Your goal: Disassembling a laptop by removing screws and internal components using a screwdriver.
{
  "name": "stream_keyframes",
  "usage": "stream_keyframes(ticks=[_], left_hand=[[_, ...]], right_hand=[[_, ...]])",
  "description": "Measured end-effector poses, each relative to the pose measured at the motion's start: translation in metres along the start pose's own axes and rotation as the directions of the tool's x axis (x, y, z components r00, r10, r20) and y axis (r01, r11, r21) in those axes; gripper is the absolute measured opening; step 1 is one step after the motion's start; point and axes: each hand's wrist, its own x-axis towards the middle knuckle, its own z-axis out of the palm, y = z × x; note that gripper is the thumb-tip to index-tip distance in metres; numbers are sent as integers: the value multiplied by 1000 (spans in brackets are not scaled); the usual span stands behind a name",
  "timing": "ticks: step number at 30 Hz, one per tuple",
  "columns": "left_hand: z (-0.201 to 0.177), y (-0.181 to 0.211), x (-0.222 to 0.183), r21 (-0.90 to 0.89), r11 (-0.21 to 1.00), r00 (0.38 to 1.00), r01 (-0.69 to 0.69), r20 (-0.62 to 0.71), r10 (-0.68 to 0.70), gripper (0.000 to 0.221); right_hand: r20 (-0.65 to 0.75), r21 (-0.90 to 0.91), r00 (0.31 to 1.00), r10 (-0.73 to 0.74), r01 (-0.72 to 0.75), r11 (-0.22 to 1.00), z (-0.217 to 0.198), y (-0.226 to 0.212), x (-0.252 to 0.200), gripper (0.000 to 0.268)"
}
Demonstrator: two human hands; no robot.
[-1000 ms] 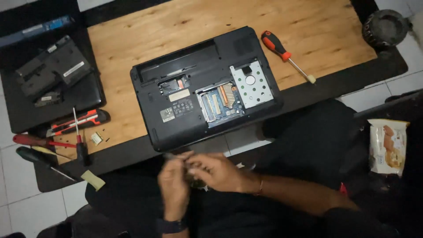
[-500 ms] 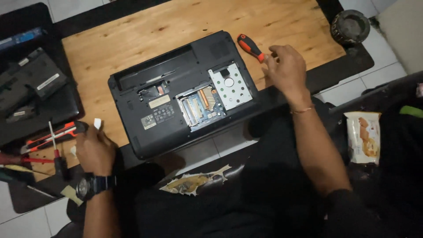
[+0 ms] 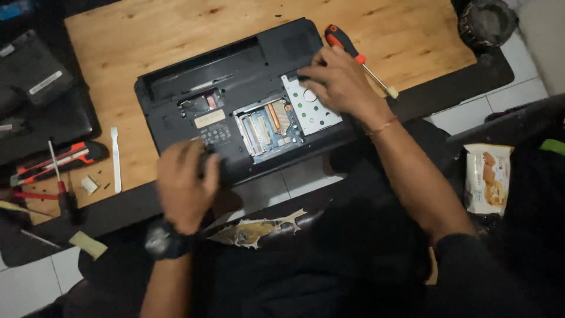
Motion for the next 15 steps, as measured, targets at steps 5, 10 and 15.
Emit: stream_keyframes(ticks=[5, 10, 15], left_hand=[[26, 33, 5, 107, 994, 982, 31, 183, -50, 86], [52, 67, 4, 199, 977, 921, 82, 360, -151, 129], [71, 76, 1, 322, 943, 969, 89, 192, -157, 133]], right_hand=[[-271, -90, 911, -310, 297, 951, 23, 26, 5, 13], [-299, -241, 874, -382, 318, 917, 19, 15, -2, 12], [-294, -205, 889, -352, 301, 931, 22, 8, -7, 11]])
